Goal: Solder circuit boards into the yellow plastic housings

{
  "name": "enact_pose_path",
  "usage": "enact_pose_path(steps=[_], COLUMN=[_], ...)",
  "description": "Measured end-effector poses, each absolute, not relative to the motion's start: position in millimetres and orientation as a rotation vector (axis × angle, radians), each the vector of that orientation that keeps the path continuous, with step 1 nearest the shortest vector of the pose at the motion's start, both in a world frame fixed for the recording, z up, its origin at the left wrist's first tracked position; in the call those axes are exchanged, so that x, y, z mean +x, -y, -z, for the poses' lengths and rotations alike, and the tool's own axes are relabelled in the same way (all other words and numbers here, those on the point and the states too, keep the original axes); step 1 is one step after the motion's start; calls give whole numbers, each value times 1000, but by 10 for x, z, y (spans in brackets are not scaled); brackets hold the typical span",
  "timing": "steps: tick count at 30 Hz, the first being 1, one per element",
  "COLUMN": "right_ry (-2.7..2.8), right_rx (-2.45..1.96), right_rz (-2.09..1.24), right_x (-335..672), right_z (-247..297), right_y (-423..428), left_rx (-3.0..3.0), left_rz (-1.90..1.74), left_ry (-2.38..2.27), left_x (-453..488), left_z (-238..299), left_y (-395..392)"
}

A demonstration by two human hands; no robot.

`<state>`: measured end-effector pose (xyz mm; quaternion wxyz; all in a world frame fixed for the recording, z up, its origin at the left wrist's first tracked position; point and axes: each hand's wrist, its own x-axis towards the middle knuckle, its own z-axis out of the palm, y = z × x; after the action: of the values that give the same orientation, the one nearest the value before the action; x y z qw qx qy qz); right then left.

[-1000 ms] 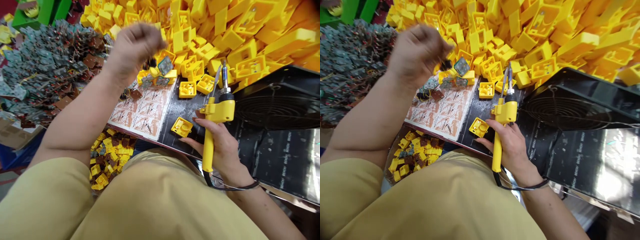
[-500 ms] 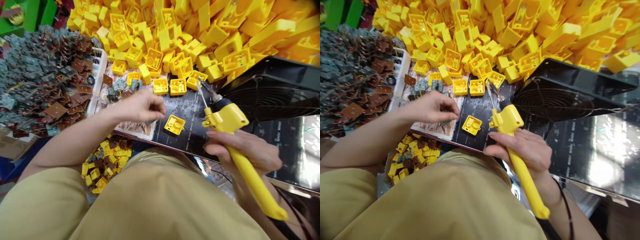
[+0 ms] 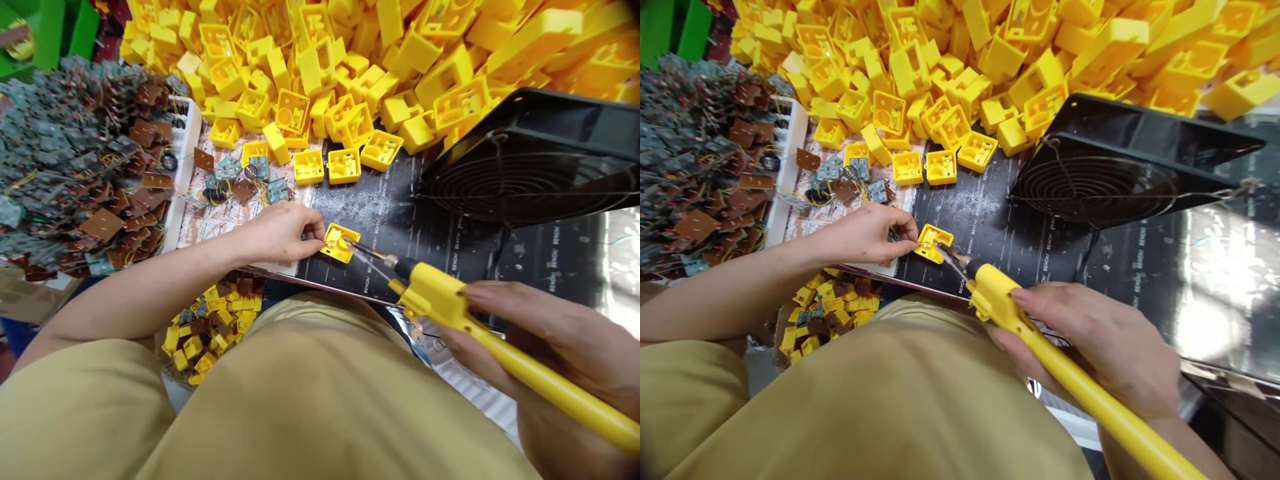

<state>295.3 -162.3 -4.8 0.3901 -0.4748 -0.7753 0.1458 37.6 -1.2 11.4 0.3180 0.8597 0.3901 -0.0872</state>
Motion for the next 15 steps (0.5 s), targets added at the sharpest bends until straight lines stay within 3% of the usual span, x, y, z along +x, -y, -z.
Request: enact_pose_path(steps=[8,15], right_ry=[2160,2192], right_rx=[-1098,-1023], right_rz=[-260,-182], right_x=[2793,2703], right_z=[-36,-77], right_y=[1530,1440], left_rx=[2328,2375], left_rz=[487,480], left_ry=[-1044,-972], left_x=[508,553], left_z=[-199,-164], left_y=[-60,-111])
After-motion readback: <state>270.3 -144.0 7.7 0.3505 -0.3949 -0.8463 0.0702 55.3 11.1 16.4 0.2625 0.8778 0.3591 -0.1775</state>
